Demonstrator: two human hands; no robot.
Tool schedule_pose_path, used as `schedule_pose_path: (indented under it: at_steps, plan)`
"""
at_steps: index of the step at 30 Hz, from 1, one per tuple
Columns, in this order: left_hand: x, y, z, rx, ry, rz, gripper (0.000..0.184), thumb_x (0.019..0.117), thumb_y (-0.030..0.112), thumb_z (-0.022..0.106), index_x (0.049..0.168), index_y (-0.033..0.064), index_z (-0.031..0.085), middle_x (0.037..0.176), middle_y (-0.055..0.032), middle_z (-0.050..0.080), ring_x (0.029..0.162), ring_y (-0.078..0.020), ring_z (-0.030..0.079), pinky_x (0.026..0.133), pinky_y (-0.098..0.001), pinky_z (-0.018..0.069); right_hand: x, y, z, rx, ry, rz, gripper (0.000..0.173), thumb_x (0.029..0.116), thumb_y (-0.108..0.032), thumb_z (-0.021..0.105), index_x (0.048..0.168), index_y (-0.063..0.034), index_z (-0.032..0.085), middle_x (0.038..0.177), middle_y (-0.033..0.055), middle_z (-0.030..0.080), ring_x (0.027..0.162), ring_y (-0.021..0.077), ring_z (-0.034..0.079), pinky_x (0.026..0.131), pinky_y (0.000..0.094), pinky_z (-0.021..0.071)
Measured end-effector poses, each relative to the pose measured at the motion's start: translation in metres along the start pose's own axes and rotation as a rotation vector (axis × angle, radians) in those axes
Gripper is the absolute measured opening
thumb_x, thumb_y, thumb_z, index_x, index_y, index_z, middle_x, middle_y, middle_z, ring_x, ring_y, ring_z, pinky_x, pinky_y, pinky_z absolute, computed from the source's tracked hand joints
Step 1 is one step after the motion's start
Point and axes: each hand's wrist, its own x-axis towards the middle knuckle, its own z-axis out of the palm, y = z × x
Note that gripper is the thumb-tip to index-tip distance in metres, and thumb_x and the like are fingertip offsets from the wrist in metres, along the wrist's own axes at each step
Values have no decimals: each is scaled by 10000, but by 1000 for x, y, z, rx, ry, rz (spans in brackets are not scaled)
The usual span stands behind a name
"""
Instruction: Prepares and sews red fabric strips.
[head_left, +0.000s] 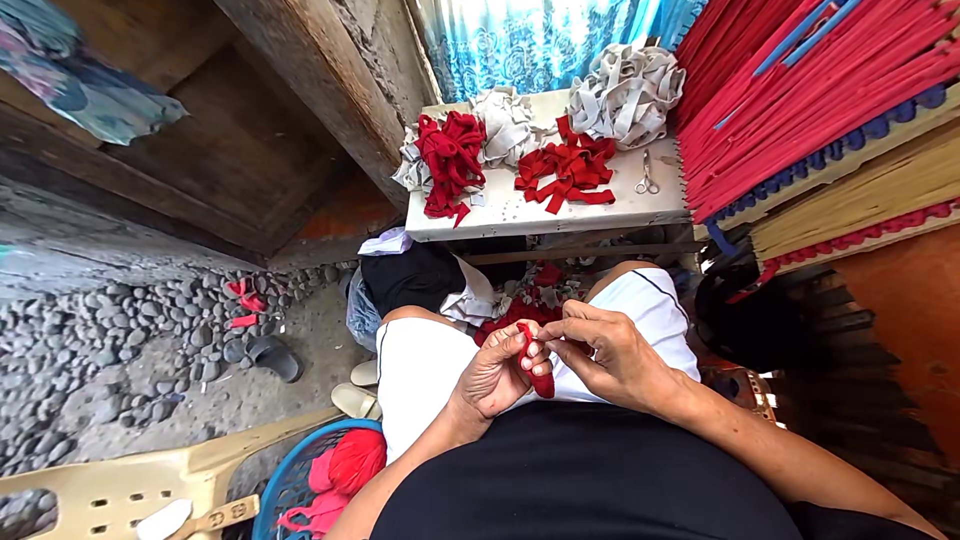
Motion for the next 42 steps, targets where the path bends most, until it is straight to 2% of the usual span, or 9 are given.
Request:
schedule_pose_path:
  at_steps: [17, 27, 33, 38, 42]
  plan:
    - [0, -1, 2, 100, 96, 41, 73, 946, 83, 692, 977, 19, 709, 816, -66, 683, 700, -130, 660, 710, -285, 574, -3, 7, 1, 48, 16, 62, 154, 985, -87, 622, 1003, -18, 759, 846, 28, 628, 728, 34, 576, 662, 171, 509]
    - [0, -5, 13, 371, 284, 202, 56, 943, 8, 651, 924, -7, 701, 746, -98, 678, 623, -132, 659, 651, -291, 596, -6, 14, 7, 81, 36, 141, 146, 982, -90, 623, 990, -30, 756, 836, 18, 619, 737, 42, 576, 679, 185, 510]
    - [1, -10, 18, 487, 346, 286, 64, 939, -52, 621, 934, -40, 683, 771, -137, 698, 625, -152, 683, 639, -294, 612, -10, 21, 13, 182, 76, 210, 122, 972, -77, 639, 964, -18, 745, 828, 28, 618, 743, 56, 585, 672, 193, 515]
    - [1, -16, 17, 596, 396, 340, 65, 938, -72, 613, 941, -53, 674, 771, -142, 704, 623, -156, 686, 634, -298, 614, -9, 27, 16, 287, 89, 295, 77, 950, -80, 697, 936, -26, 750, 848, 41, 664, 722, 83, 643, 657, 222, 573]
    - [3, -19, 16, 642, 463, 365, 63, 942, -82, 599, 930, -66, 659, 737, -131, 694, 603, -155, 680, 625, -303, 616, -6, 28, 22, 399, 127, 401, 25, 920, -21, 718, 938, -5, 713, 831, 66, 738, 712, 132, 713, 710, 292, 625]
